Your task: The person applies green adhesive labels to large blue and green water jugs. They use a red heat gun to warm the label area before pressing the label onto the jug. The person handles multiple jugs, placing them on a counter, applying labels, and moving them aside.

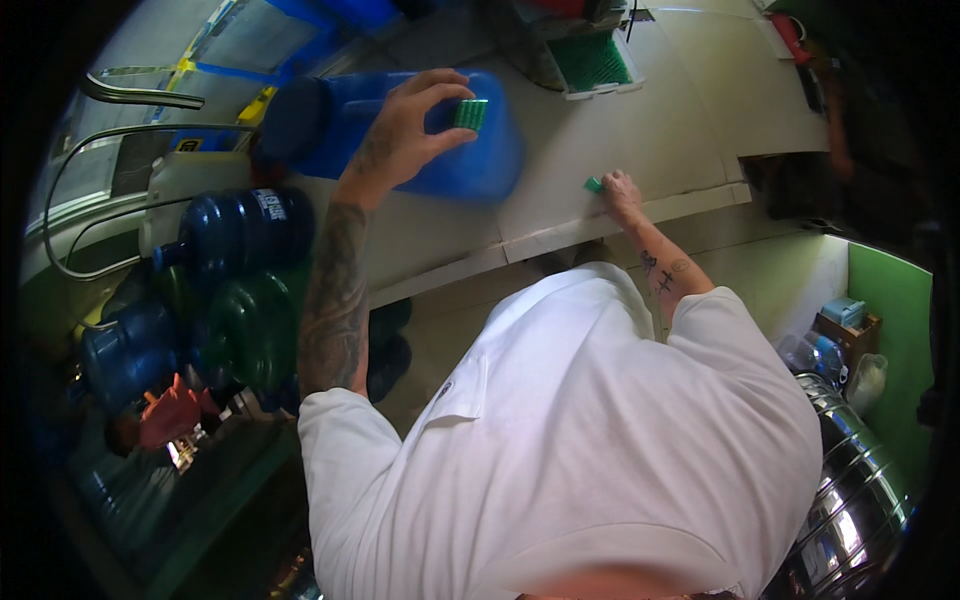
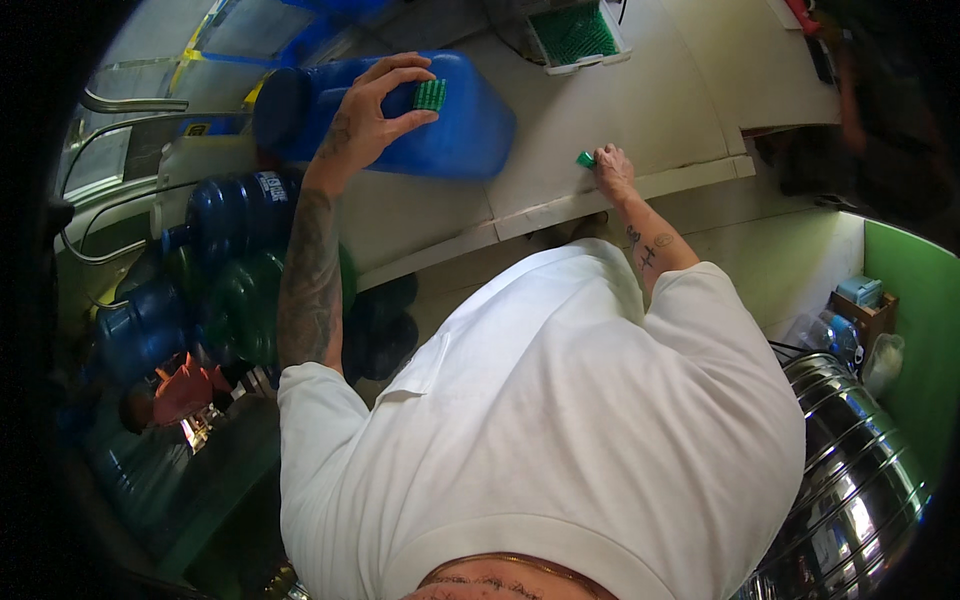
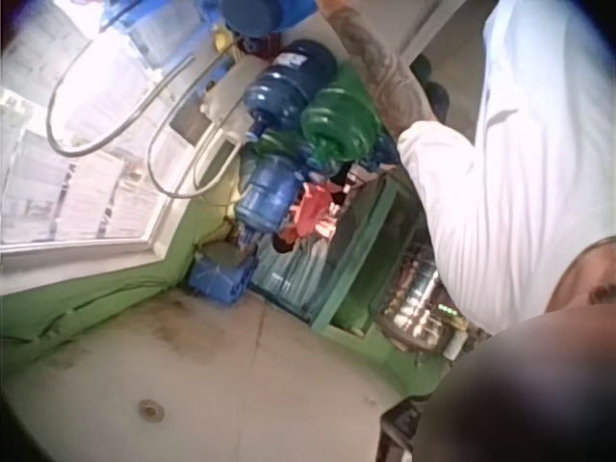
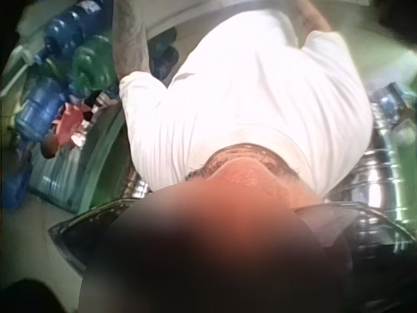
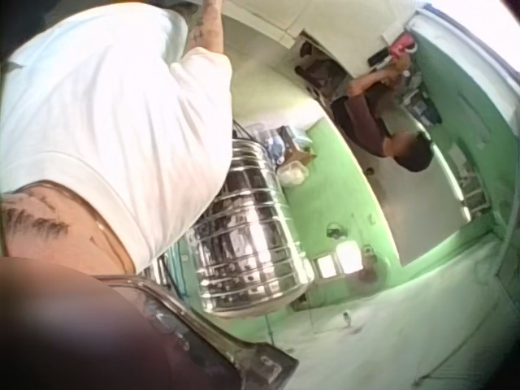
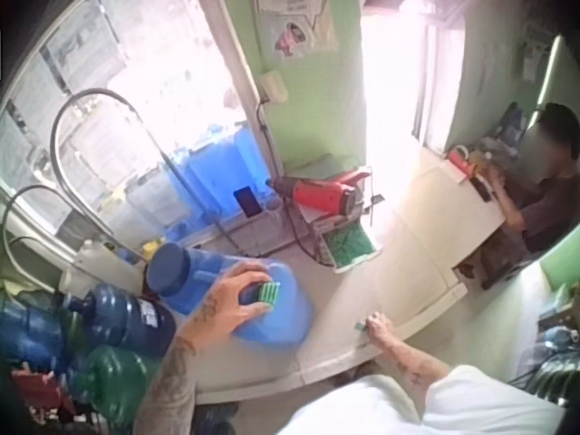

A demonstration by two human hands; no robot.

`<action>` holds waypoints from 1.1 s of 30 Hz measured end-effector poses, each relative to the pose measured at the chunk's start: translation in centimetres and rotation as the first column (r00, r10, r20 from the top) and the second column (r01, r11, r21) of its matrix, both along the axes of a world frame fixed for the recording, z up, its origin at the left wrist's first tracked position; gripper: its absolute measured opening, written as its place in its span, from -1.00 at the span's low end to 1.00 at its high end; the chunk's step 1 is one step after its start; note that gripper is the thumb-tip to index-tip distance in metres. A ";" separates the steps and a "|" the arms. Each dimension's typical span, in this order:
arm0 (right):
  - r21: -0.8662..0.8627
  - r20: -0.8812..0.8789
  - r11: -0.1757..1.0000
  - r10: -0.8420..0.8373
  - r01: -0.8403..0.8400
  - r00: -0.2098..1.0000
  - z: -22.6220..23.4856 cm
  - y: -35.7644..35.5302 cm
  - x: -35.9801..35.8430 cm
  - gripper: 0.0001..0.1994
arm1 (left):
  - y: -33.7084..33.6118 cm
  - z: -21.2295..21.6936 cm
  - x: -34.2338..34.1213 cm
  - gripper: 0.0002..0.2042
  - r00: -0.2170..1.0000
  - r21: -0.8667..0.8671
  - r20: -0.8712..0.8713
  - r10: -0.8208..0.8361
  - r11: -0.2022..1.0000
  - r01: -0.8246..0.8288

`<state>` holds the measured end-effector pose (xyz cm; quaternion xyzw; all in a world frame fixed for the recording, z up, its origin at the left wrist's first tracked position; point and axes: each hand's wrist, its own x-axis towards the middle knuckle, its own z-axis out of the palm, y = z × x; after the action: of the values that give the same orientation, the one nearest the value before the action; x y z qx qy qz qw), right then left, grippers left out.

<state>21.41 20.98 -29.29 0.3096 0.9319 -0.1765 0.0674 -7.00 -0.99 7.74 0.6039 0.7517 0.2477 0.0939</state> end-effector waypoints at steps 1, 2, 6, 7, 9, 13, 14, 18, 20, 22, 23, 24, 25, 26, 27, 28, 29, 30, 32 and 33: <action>0.013 -0.036 1.000 0.025 -0.025 0.999 -0.2 -0.2 -0.2 -0.86 | 0.0 0.0 0.0 -0.57 1.000 -0.004 -0.007 0.008 1.000 -0.008; 0.022 -0.043 0.999 0.045 -0.044 0.998 0.0 -0.2 -0.5 -0.88 | 0.0 -0.1 0.0 -0.57 0.999 0.004 -0.031 0.012 1.000 -0.011; -0.254 -0.203 0.959 -0.183 0.129 0.962 4.7 0.2 -2.8 -0.92 | 0.0 -0.2 -0.2 -0.57 1.000 0.011 0.002 0.018 1.000 -0.018; -0.357 -0.336 0.929 -0.223 0.095 0.915 6.8 0.3 -3.5 -0.89 | 0.0 -0.2 -0.3 -0.56 1.000 0.015 0.010 0.011 1.000 -0.011; -0.559 -0.472 0.829 -0.350 0.032 0.809 11.6 0.8 -5.0 -0.84 | 0.0 -0.2 -0.4 -0.56 0.999 0.013 0.034 -0.001 1.000 0.001; -0.669 -0.597 0.728 -0.406 -0.150 0.693 20.6 1.4 -8.1 -0.75 | 0.3 -0.1 -0.7 -0.57 0.998 -0.024 0.065 -0.011 1.000 0.012; -0.690 -0.627 0.695 -0.436 -0.202 0.645 22.3 1.2 -8.8 -0.76 | 0.3 0.0 -0.7 -0.58 0.998 -0.031 0.056 -0.013 0.999 0.015; -0.781 -0.607 0.506 -0.478 -0.365 0.635 26.7 0.3 -11.0 -0.79 | 0.5 0.1 -0.7 -0.60 0.993 -0.005 0.097 -0.060 0.998 0.061; -0.735 -0.662 0.520 -0.410 -0.435 0.628 27.9 -0.4 -11.7 -0.79 | 0.4 0.2 -0.7 -0.60 0.993 -0.029 0.113 -0.038 0.999 0.042; -0.717 -0.662 0.566 -0.371 -0.407 0.651 28.8 -1.0 -12.0 -0.80 | 0.4 0.2 -0.6 -0.59 0.988 -0.022 0.150 -0.030 0.999 0.033; -0.700 -0.671 0.597 -0.360 -0.393 0.648 29.3 -1.3 -12.0 -0.83 | 0.3 0.2 -0.5 -0.59 0.987 -0.014 0.158 -0.021 1.000 0.024; -0.684 -0.680 0.623 -0.355 -0.380 0.641 29.7 -1.5 -12.1 -0.84 | 0.3 0.1 -0.5 -0.59 0.988 -0.030 0.155 -0.009 0.999 0.014; -0.664 -0.691 0.649 -0.343 -0.371 0.637 30.1 -1.7 -12.2 -0.84 | 0.3 0.1 -0.5 -0.59 0.990 -0.036 0.144 0.007 0.999 -0.002; -0.644 -0.701 0.675 -0.331 -0.361 0.632 30.4 -1.9 -12.2 -0.85 | 0.3 0.0 -0.5 -0.59 0.992 -0.046 0.129 0.016 0.999 -0.010; -0.624 -0.709 0.695 -0.312 -0.358 0.632 30.8 -2.1 -12.3 -0.85 | 0.3 0.0 -0.5 -0.60 0.991 -0.042 0.134 0.020 0.999 -0.014; -0.604 -0.717 0.714 -0.293 -0.354 0.633 31.2 -2.2 -12.3 -0.84 | 0.2 0.0 -0.6 -0.60 0.991 -0.044 0.135 0.016 0.999 -0.011; -0.584 -0.728 0.730 -0.279 -0.354 0.626 31.5 -2.2 -12.3 -0.84 | 0.2 -0.1 -0.7 -0.60 0.991 -0.043 0.130 0.007 0.999 -0.001; -0.525 -0.730 0.794 -0.237 -0.306 0.641 31.8 -2.2 -12.3 -0.83 | 0.2 -0.1 -0.7 -0.60 0.990 -0.044 0.144 0.007 0.999 -0.001; -0.404 -0.718 0.892 -0.172 -0.203 0.674 32.3 -2.1 -12.3 -0.81 | 0.3 -0.1 -0.9 -0.60 0.988 -0.042 0.153 -0.004 0.999 0.010; -0.418 -0.703 0.879 -0.155 -0.228 0.694 32.5 -2.1 -12.3 -0.82 | 0.3 -0.1 -1.0 -0.60 0.988 -0.038 0.157 -0.009 0.999 0.015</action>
<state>9.08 18.88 3.25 0.1700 0.8163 -0.5043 -0.2247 -7.98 -0.70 7.66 0.5852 0.7431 0.2789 0.1660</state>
